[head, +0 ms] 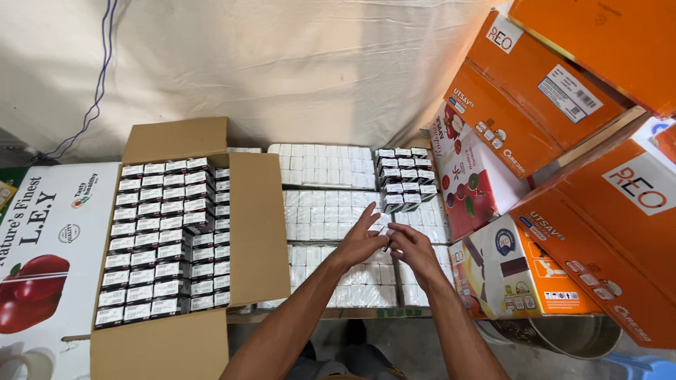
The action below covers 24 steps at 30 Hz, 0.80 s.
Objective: The person repeatedly picks up small white boxes from a large cardboard box and stacks them in neat rows on a surface to the right. The person handles the boxes one at a time, carefully aligning them as they build up the stack.
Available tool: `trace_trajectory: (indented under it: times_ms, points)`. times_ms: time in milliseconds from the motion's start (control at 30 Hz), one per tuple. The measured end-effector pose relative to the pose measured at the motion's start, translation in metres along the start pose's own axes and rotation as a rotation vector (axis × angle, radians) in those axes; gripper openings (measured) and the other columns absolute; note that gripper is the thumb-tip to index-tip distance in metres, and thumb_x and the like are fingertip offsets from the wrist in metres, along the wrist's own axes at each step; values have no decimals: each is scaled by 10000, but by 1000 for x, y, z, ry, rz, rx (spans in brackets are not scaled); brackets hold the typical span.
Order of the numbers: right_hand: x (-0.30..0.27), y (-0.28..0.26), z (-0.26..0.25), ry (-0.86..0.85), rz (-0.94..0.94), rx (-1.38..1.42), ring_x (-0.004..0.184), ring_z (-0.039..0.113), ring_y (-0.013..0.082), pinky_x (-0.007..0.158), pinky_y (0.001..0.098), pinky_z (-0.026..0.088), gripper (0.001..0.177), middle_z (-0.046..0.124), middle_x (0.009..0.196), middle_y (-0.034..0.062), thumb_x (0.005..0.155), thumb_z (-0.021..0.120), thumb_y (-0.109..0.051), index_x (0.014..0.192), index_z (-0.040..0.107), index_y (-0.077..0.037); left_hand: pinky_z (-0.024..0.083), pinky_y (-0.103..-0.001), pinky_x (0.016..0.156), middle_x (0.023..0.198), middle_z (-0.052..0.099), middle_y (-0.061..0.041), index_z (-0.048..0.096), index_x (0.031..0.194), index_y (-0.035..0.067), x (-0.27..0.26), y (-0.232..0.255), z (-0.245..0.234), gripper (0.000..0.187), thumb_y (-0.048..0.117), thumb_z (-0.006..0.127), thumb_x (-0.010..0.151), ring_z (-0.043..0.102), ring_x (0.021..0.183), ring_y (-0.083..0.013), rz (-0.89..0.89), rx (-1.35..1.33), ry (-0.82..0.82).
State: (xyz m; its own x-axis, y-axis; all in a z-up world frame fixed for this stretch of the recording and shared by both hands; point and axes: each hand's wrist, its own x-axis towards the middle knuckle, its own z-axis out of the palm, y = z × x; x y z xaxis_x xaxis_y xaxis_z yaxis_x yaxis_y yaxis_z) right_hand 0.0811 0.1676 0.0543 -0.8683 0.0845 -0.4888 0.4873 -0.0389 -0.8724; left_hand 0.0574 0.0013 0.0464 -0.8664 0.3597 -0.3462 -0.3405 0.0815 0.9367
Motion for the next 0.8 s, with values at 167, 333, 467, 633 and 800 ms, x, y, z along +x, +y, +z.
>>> trace_trajectory:
  times_ms: [167, 333, 467, 633, 800]
  points:
    - [41, 16, -21, 289, -4, 296, 995, 608, 251, 905, 422, 574, 548, 501, 1208, 155, 905, 735, -245, 1366, 572, 2, 378, -535, 1190, 1624, 352, -220, 301, 1617, 89, 43, -11, 22, 869, 202, 651, 830, 380, 1452, -466, -6, -53, 127]
    - [95, 43, -36, 519, 18, 562, 907, 612, 223, 834, 350, 605, 383, 520, 1090, 82, 924, 708, -304, 1196, 587, -63, 354, -514, 1213, 1616, 374, -197, 372, 1587, 97, 63, -4, 30, 835, 276, 669, 828, 394, 1460, -429, -85, -57, 217]
    - [136, 52, -39, 810, 47, 647, 686, 679, 203, 550, 218, 636, 393, 619, 993, 128, 879, 781, -319, 1188, 675, -101, 313, -507, 1239, 1634, 326, -230, 336, 1606, 70, 89, -23, 30, 857, 271, 659, 838, 330, 1496, -422, -115, -114, 242]
    - [173, 62, -44, 816, 61, 562, 556, 665, 195, 484, 223, 633, 358, 652, 804, 166, 914, 763, -366, 1170, 726, -120, 315, -488, 1237, 1620, 366, -214, 349, 1602, 67, 112, -40, 29, 876, 305, 680, 826, 371, 1486, -376, -163, -142, 265]
    - [182, 71, -45, 872, 81, 438, 804, 680, 245, 662, 297, 646, 335, 689, 965, 189, 902, 808, -399, 1148, 759, -177, 332, -494, 1192, 1528, 499, -197, 456, 1539, 16, 138, -85, 28, 699, 186, 651, 890, 408, 1449, -319, -49, -312, 259]
